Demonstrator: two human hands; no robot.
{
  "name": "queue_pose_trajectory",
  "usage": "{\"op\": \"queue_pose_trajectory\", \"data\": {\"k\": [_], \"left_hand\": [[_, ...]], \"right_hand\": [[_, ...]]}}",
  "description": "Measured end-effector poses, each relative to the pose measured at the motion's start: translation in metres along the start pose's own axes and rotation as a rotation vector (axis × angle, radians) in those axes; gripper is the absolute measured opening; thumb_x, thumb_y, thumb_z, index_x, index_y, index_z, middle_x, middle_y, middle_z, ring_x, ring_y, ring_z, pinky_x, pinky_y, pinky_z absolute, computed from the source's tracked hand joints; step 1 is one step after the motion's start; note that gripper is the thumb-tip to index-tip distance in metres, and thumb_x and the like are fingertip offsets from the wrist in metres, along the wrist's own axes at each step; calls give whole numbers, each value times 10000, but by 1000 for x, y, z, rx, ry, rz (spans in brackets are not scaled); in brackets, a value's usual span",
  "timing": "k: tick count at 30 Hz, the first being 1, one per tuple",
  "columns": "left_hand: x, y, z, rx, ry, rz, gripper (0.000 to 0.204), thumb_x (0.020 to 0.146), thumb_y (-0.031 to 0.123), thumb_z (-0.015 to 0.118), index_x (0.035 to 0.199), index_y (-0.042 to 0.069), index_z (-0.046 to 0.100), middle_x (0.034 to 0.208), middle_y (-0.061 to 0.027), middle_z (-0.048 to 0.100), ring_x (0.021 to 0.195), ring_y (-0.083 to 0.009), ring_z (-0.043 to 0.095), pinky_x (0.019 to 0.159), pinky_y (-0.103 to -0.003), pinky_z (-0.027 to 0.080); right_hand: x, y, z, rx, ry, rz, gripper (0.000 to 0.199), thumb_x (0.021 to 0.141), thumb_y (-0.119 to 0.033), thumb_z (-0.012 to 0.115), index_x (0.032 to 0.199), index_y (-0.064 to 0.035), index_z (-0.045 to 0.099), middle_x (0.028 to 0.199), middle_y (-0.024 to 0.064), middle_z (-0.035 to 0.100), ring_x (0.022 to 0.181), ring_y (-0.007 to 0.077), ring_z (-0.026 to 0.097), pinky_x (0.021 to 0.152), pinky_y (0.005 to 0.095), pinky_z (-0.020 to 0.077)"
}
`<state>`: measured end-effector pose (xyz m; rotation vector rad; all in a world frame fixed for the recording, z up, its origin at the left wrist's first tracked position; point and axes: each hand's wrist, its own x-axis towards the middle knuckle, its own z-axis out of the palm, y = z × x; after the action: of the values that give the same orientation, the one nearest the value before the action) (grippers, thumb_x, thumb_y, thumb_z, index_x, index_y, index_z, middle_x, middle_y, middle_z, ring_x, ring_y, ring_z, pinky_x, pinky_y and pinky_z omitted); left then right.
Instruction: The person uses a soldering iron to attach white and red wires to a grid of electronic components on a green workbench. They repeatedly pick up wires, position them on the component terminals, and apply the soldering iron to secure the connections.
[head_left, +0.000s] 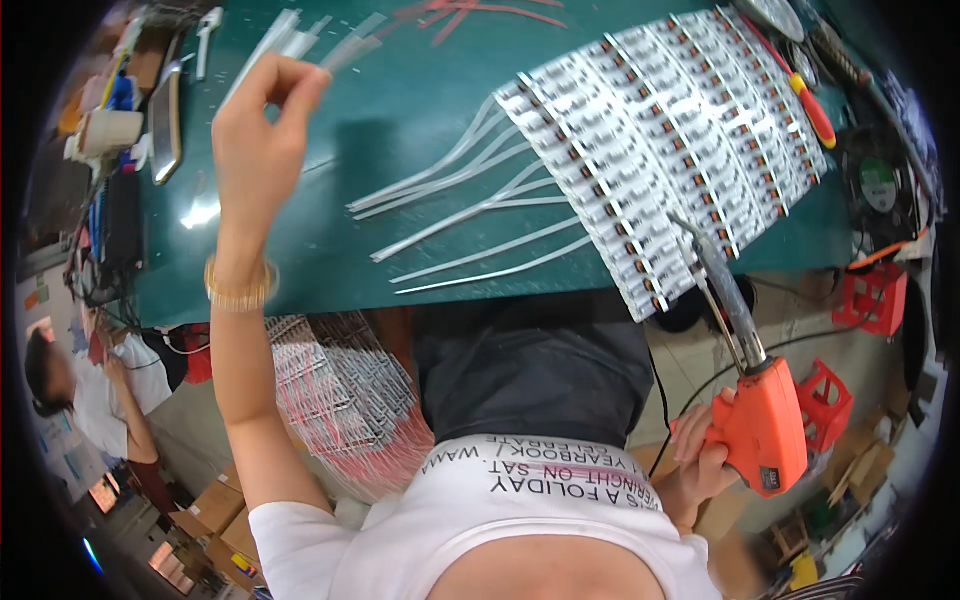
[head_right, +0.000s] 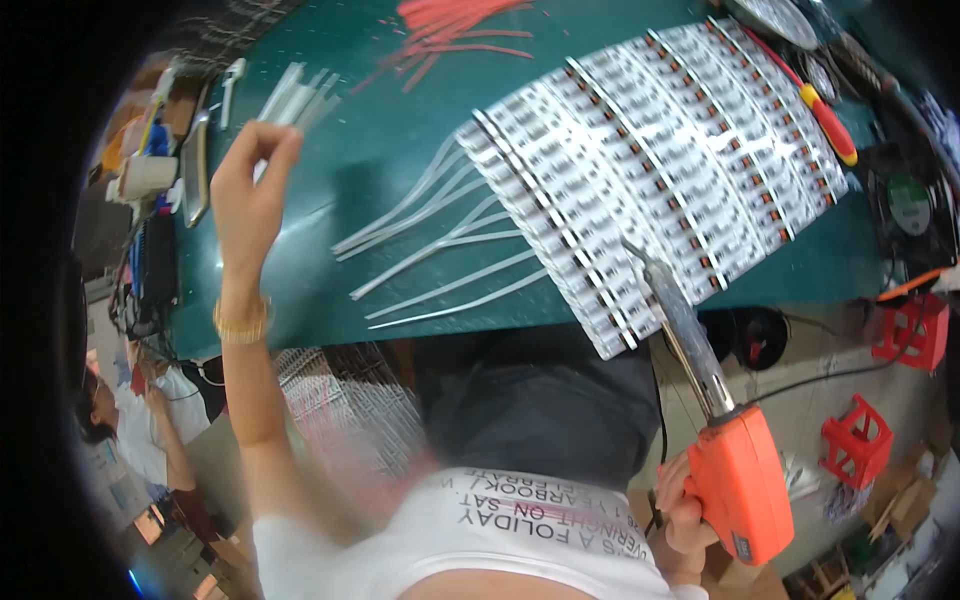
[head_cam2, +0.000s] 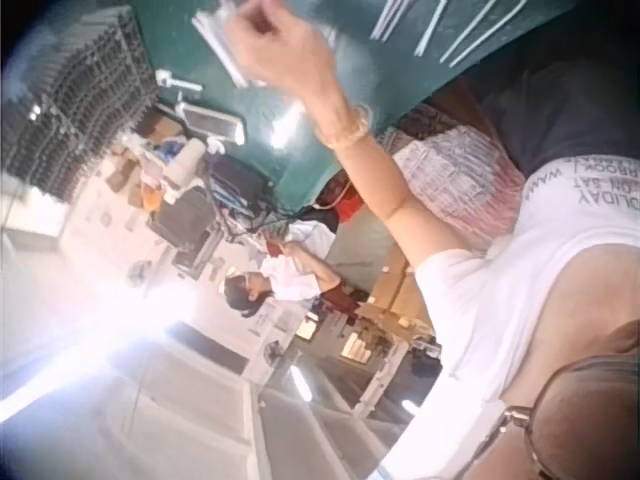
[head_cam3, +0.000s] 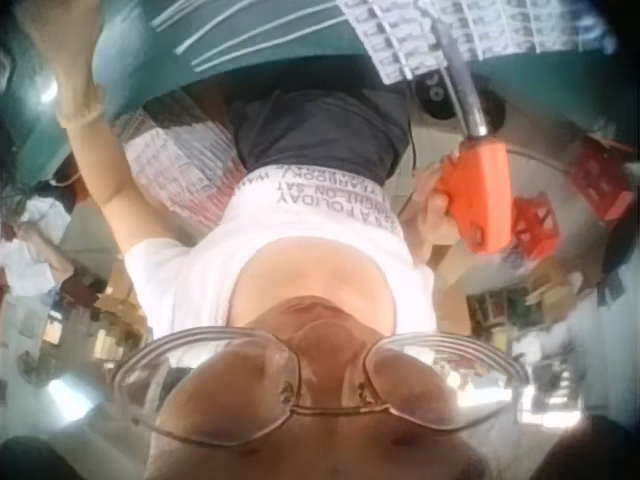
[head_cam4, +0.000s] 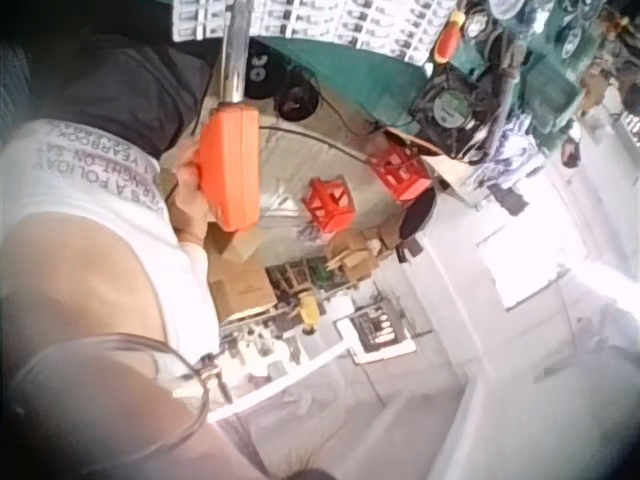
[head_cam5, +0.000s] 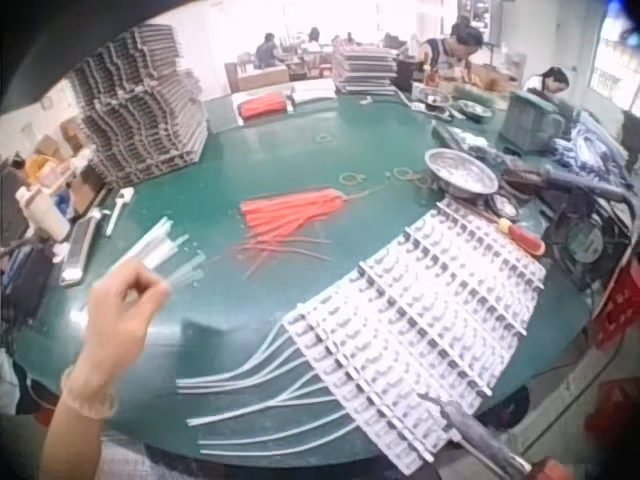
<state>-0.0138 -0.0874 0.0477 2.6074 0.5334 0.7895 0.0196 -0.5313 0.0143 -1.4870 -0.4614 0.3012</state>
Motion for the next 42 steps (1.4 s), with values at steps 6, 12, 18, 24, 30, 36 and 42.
{"op": "queue_pose_trajectory", "data": {"k": [6,12,18,24,30,36,42], "left_hand": [[-86,114,30,-331,-336,129,129,758,-3,731,781,51,616,724,-24,599,683,-213,545,828,-374,388],[-95,122,39,-362,-376,109,134,759,-8,725,765,61,610,700,-38,572,685,-232,519,853,-406,387],[-96,121,38,-352,-366,108,132,756,-11,720,759,55,605,695,-39,561,678,-230,512,857,-400,389],[-95,122,41,-299,-368,118,171,722,15,737,749,75,580,699,-19,567,688,-226,532,831,-411,394],[-97,122,41,-277,-367,130,177,722,15,737,750,76,573,697,-19,566,687,-227,531,828,-410,395],[-95,122,41,-277,-355,135,183,720,8,742,749,74,574,697,-20,566,682,-227,529,820,-414,393],[-95,126,41,-307,-353,101,128,753,-18,727,777,60,628,682,-19,541,664,-203,507,854,-388,384]], "right_hand": [[-12,-5,-4,-50,-25,64,763,916,-538,611,1342,67,425,530,-40,456,426,93,441,476,250,397],[-31,-16,-19,-360,-79,280,599,847,-535,601,1064,9,476,561,-21,477,479,142,462,527,294,405],[-29,-8,-18,-625,-103,221,322,863,-331,601,647,-99,542,637,47,554,526,256,509,483,354,375],[-16,-15,-20,-468,-262,291,385,854,-413,615,622,-114,548,617,28,572,520,269,537,467,363,378],[-22,-17,-27,-784,-309,243,150,776,-255,602,733,-111,606,680,67,579,575,330,534,511,397,402],[-51,4,-37,-439,-38,175,892,784,-720,615,1295,0,487,521,-71,418,459,89,435,525,270,409],[-39,-11,-22,-320,-60,211,871,804,-720,598,1244,24,487,522,-60,427,462,93,444,511,268,399]]}}
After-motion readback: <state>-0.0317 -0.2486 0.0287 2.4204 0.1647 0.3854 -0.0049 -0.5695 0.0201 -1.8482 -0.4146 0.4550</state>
